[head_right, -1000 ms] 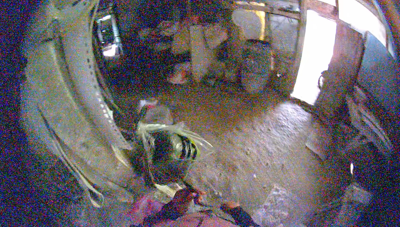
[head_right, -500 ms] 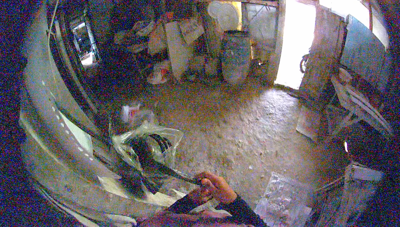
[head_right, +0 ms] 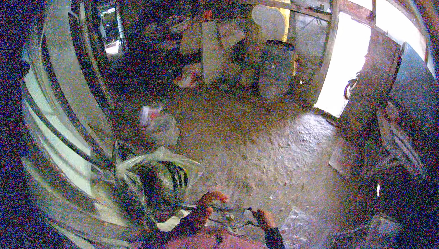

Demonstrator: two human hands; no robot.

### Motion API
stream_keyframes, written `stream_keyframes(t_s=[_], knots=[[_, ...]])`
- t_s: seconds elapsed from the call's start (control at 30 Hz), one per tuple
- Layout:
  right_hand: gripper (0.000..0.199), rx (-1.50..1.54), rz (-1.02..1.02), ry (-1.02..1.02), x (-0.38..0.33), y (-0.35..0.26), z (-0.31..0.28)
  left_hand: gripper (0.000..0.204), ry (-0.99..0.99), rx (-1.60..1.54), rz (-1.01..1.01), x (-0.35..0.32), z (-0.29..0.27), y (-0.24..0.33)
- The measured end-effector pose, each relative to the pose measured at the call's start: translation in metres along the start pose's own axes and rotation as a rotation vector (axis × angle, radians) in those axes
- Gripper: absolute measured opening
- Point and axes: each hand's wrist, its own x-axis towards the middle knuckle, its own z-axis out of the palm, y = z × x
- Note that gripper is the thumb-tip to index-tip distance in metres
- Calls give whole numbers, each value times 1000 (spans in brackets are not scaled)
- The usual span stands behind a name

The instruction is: The person ties bundles of black and white zip ties together by hand on a wooden workbench. They then pick up a black strap, walk toward the doorway, and examine the strap while standing near the entrance.

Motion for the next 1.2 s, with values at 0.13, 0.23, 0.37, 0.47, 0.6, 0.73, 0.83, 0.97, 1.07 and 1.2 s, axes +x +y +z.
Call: stream_keyframes(t_s=[0.13, 0.23, 0.37, 0.47, 0.6, 0.73, 0.83, 0.97, 1.07, 1.2], knots=[[21, -175, 22, 119, 8, 29, -13, 49, -69, -85, -31, 26, 22, -18], [19, -225, 122, 169, 9, 27, -33, 42, -79, -182, -160, 37, 45, -45], [33, 370, -91, 743, 12, -26, -64, 36, -205, -18, -318, 67, 53, -87], [41, 151, -397, 780, -8, -84, -93, 30, -390, 202, -652, 82, 60, -104], [48, 45, -750, 375, -13, -139, -99, 32, -504, 6, -481, 80, 68, -108], [41, 61, -653, -72, 7, -135, -80, 33, -497, -130, -396, 74, 59, -105], [28, 481, -401, -23, 8, -104, -75, 35, -469, -195, -340, 76, 52, -101], [25, 544, -90, 436, 27, -56, -86, 36, -431, -253, -232, 84, 45, -87], [29, 342, 36, 665, 44, -12, -94, 37, -383, -280, -131, 88, 35, -72], [44, 83, 216, 728, 49, 41, -85, 39, -352, -308, -45, 79, 15, -49]])
